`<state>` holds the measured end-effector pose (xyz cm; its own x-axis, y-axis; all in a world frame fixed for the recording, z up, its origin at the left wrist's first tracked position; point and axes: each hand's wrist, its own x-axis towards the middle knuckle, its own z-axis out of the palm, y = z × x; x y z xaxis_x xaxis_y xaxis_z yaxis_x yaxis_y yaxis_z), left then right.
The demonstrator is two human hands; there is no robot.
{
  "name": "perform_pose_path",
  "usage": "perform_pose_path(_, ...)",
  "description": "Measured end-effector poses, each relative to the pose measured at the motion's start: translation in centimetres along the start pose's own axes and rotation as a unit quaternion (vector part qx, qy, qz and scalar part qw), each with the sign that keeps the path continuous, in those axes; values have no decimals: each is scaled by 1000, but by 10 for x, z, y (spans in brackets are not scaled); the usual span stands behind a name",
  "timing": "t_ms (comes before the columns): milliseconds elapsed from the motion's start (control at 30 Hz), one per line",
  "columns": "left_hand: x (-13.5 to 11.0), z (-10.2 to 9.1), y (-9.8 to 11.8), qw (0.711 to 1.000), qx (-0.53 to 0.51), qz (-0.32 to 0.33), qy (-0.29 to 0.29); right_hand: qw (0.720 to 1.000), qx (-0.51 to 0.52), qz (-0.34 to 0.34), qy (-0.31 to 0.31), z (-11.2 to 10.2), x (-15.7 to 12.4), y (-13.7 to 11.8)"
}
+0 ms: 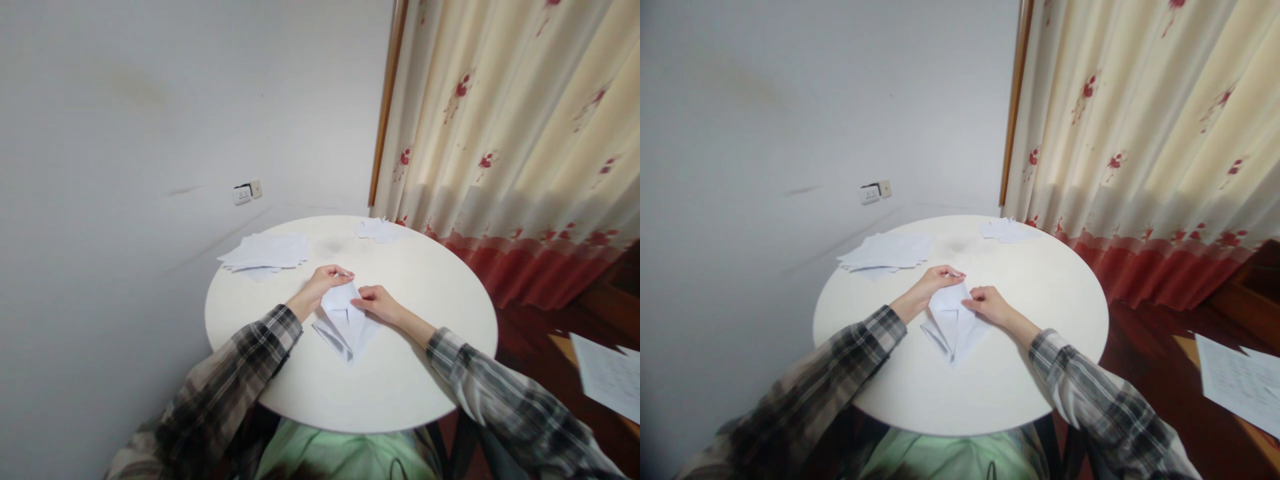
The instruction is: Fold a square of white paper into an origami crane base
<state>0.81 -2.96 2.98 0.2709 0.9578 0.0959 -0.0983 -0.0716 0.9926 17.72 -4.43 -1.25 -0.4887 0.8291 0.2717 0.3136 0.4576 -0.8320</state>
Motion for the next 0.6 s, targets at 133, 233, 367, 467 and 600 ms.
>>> perform_pose_path(133, 1, -1, -1, 1000, -15, -20, 2, 1000, -2, -5, 1, 0, 0, -3)
perform_pose_path(233, 1, 0, -1, 1000, -21, -16, 1, 1000, 2, -3, 1, 0, 0, -4)
perform_pose_path(367, -1, 3, 0, 999, -31, -15, 16, 1000, 4, 0, 1, 0, 0, -3)
perform_pose_path(467, 0, 4, 0, 999, -39, -6, 19, 1000, 8, 0, 4, 1, 0, -2)
perform_pose_path(600, 1, 3, -1, 999, -26, 20, 25, 1000, 14, -3, -1, 1, 0, -4)
